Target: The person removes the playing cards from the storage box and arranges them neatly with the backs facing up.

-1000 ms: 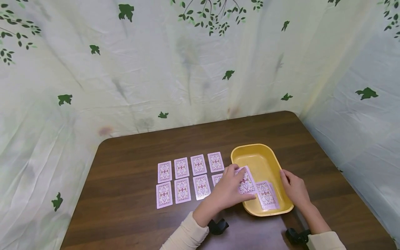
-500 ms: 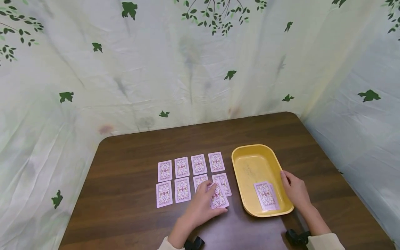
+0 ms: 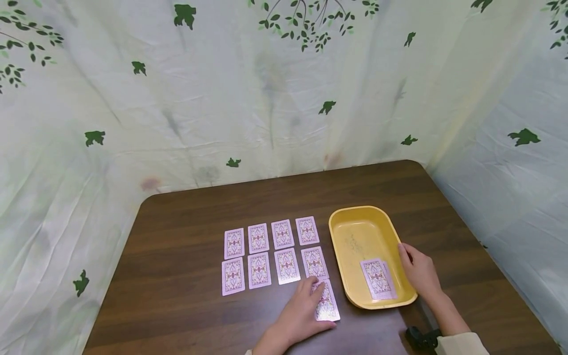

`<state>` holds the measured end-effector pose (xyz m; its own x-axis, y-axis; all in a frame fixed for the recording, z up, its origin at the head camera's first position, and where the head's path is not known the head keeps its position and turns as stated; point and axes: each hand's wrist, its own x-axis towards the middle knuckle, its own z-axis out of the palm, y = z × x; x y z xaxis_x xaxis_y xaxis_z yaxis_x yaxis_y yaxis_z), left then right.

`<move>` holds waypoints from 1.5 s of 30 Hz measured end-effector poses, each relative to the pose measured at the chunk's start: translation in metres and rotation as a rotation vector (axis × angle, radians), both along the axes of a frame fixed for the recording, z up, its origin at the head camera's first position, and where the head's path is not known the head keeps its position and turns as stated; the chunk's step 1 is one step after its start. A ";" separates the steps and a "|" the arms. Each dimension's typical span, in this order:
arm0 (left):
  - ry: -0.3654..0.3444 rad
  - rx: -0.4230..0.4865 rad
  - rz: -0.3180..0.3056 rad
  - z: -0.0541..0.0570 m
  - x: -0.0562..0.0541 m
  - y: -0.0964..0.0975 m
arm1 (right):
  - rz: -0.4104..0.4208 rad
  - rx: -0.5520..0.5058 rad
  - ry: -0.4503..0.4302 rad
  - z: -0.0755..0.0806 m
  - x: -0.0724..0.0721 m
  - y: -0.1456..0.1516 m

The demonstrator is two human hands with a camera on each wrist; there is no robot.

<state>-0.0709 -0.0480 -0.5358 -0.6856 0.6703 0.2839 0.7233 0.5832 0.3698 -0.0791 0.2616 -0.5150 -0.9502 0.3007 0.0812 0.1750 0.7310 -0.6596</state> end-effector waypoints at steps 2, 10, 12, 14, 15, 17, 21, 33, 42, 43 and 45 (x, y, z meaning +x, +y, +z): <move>0.016 -0.004 -0.003 -0.003 0.002 0.004 | -0.001 -0.002 0.004 0.000 0.000 0.000; 0.088 -0.045 0.008 -0.015 0.005 0.013 | 0.005 -0.003 -0.002 0.001 0.000 0.000; 0.111 -0.062 0.003 -0.016 0.006 0.013 | 0.005 -0.004 -0.005 0.001 0.000 0.000; 0.141 -0.088 -0.004 -0.017 0.006 0.013 | 0.005 -0.006 -0.005 0.002 0.000 0.000; 0.158 -0.105 -0.007 -0.017 0.006 0.013 | 0.005 -0.006 -0.004 0.002 0.000 0.000; 0.190 -0.134 -0.013 -0.017 0.007 0.014 | 0.004 -0.007 -0.004 0.002 0.000 0.000; 0.214 -0.166 -0.016 -0.016 0.007 0.014 | 0.001 -0.009 -0.020 0.002 0.000 0.000; 0.165 -0.233 -0.032 -0.015 0.008 0.010 | 0.011 0.014 0.013 0.002 -0.001 0.000; 0.243 -0.273 -0.016 -0.015 0.008 0.011 | 0.014 0.007 0.004 0.002 -0.001 0.000; 0.259 -0.282 -0.012 -0.016 0.009 0.012 | 0.015 0.005 0.000 0.002 0.000 0.000; 0.281 -0.299 -0.001 -0.017 0.009 0.012 | 0.018 0.000 -0.007 0.002 0.000 0.000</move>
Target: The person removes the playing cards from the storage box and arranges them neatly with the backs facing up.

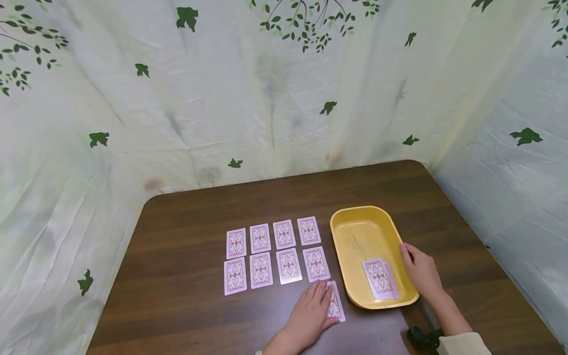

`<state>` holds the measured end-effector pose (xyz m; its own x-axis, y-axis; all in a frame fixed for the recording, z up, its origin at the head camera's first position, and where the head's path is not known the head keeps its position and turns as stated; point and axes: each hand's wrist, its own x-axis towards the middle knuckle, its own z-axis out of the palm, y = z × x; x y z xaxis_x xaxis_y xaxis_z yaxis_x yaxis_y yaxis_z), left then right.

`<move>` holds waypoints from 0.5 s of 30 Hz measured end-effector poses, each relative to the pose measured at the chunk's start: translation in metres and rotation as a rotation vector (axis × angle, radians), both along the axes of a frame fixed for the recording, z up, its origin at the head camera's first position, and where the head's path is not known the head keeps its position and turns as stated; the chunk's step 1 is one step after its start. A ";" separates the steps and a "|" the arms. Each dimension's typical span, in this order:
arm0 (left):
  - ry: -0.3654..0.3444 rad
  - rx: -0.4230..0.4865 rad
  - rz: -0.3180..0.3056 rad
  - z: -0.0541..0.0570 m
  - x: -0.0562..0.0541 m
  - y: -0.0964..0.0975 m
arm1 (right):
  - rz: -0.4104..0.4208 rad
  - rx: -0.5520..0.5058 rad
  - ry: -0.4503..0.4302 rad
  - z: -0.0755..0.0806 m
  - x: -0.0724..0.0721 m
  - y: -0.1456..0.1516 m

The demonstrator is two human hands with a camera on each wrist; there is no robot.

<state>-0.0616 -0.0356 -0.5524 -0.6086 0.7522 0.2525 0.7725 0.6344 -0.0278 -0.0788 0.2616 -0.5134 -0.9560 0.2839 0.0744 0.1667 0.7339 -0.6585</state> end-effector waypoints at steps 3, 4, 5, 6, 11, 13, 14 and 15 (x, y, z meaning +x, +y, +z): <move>0.019 -0.006 0.007 -0.002 -0.001 0.001 | 0.001 0.002 0.006 0.000 0.000 0.000; 0.021 -0.004 0.008 -0.002 -0.001 0.001 | 0.001 0.004 0.007 0.000 0.000 0.000; 0.025 -0.002 0.008 -0.003 -0.001 0.001 | 0.001 0.005 0.009 0.000 0.000 0.000; 0.032 0.001 0.006 -0.003 -0.002 0.002 | 0.000 0.005 0.008 0.000 0.000 0.000; 0.061 -0.004 0.002 -0.003 -0.004 0.002 | 0.001 0.000 0.012 -0.001 0.001 0.000; 0.068 -0.010 0.001 -0.002 -0.004 0.002 | 0.004 -0.001 0.033 -0.002 0.001 0.001; 0.070 -0.013 0.001 -0.002 -0.004 0.002 | 0.007 -0.001 0.044 -0.002 0.001 0.001; 0.070 -0.015 0.000 -0.002 -0.004 0.002 | 0.008 0.001 0.054 -0.003 0.001 0.001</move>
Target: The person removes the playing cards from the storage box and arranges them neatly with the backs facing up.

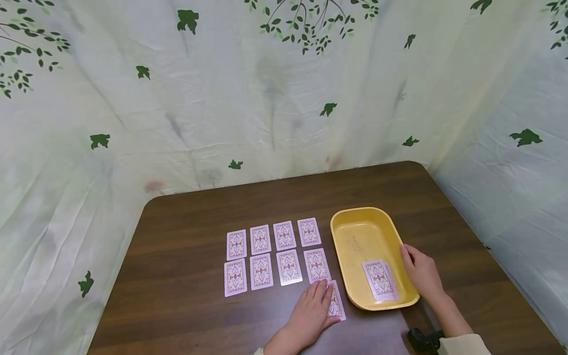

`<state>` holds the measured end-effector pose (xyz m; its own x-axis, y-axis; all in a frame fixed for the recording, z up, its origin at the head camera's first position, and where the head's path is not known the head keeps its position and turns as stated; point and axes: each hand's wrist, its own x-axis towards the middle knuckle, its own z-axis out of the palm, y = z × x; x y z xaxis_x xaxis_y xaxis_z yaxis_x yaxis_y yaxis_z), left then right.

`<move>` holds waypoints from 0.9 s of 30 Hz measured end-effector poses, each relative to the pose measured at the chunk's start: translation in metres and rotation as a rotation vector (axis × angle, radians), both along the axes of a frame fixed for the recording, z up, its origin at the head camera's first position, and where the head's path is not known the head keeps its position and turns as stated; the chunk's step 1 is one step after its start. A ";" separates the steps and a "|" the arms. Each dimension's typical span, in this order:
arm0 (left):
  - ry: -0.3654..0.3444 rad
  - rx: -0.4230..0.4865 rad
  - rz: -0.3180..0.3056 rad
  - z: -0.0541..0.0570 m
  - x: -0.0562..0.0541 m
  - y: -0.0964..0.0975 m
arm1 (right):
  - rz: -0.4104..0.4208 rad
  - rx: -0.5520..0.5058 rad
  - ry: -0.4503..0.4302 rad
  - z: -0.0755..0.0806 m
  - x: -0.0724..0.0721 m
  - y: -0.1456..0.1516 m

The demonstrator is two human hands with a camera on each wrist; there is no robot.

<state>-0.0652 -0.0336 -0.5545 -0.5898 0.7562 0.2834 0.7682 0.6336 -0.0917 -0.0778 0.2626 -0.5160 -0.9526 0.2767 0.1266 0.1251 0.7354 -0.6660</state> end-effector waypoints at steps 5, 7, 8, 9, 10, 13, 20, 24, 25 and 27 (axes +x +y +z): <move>0.003 0.003 -0.004 0.001 0.001 0.000 | 0.003 -0.004 0.004 -0.001 0.000 0.000; 0.004 0.007 -0.006 0.001 0.001 0.000 | 0.001 -0.005 0.001 0.000 0.000 0.000; 0.005 0.009 -0.007 0.001 0.000 0.000 | 0.000 -0.005 0.000 0.000 0.000 0.000; 0.003 0.012 -0.007 0.001 0.000 0.000 | -0.002 -0.004 0.000 0.000 0.000 0.000; 0.001 0.013 -0.007 0.001 0.000 0.000 | -0.002 -0.005 0.001 0.000 0.000 0.000; -0.003 0.016 -0.006 0.001 0.000 0.000 | -0.005 -0.004 0.001 0.000 0.000 0.000; -0.014 0.019 -0.013 -0.001 0.000 0.001 | -0.006 0.002 0.003 0.000 0.000 -0.001; -0.007 0.027 -0.026 -0.002 0.001 0.001 | -0.007 -0.002 -0.012 0.001 0.000 -0.001; -0.003 0.027 -0.026 -0.003 0.001 0.001 | -0.007 -0.003 -0.018 0.001 0.000 -0.001; 0.000 0.026 -0.027 -0.003 0.001 0.001 | -0.007 -0.003 -0.027 0.001 0.000 0.000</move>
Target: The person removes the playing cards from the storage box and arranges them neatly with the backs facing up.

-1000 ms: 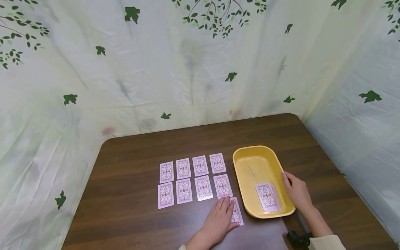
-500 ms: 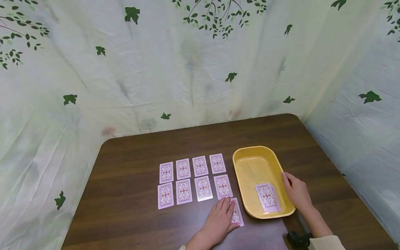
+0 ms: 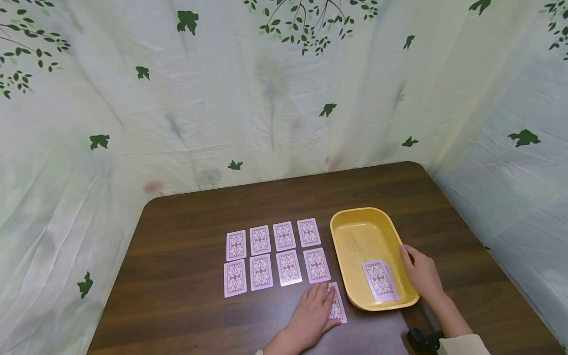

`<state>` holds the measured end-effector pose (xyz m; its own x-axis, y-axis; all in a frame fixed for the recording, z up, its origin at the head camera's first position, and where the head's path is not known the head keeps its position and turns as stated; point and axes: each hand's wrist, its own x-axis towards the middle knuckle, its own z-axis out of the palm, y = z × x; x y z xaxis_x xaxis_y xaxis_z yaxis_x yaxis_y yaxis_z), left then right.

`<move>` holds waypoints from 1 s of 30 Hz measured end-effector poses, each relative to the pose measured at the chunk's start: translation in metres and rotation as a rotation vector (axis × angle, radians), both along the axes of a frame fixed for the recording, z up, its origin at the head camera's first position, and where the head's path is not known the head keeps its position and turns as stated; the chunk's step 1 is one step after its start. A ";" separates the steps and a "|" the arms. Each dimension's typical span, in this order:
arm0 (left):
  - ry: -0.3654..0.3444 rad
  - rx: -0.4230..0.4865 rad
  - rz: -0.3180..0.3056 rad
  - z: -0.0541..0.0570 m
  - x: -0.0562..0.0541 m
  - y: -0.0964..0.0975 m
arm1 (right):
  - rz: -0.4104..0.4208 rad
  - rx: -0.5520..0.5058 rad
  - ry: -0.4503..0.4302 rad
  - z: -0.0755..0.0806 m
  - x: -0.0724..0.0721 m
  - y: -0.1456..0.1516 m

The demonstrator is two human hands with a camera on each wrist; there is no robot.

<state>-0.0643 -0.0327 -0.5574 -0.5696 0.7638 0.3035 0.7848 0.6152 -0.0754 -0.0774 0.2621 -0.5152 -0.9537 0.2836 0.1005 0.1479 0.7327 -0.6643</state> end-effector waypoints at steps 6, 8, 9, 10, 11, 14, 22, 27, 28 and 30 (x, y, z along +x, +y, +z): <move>-0.006 0.008 0.000 0.000 -0.001 0.000 | 0.002 0.000 -0.001 -0.001 0.001 0.000; -0.010 0.013 0.001 0.000 -0.001 0.000 | 0.001 0.000 0.003 -0.001 0.001 0.000; -0.014 0.016 0.000 0.000 -0.001 0.000 | 0.000 0.000 0.005 -0.002 0.001 0.000; -0.017 0.020 -0.001 0.000 -0.001 0.000 | -0.001 0.001 0.006 -0.002 0.001 0.000; -0.022 0.023 -0.002 0.000 -0.002 0.000 | -0.002 0.001 0.007 -0.002 0.001 0.000; -0.048 0.049 -0.009 0.003 -0.003 -0.001 | -0.003 -0.001 0.005 -0.001 0.000 0.000; -0.142 0.206 -0.072 0.027 -0.014 0.006 | -0.005 0.003 0.019 0.000 0.000 0.000; -0.116 0.326 -0.066 0.048 -0.021 0.024 | -0.009 0.015 0.046 -0.002 0.000 0.003; -0.099 0.356 -0.053 0.051 -0.022 0.027 | -0.009 0.015 0.042 -0.002 0.001 0.003; -0.074 0.405 -0.022 0.056 -0.025 0.032 | -0.005 0.015 0.037 -0.001 0.001 0.003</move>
<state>-0.0889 -0.0011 -0.5014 -0.5861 0.6031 0.5411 0.7923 0.5665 0.2267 -0.0769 0.2647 -0.5166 -0.9477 0.2868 0.1400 0.1272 0.7419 -0.6583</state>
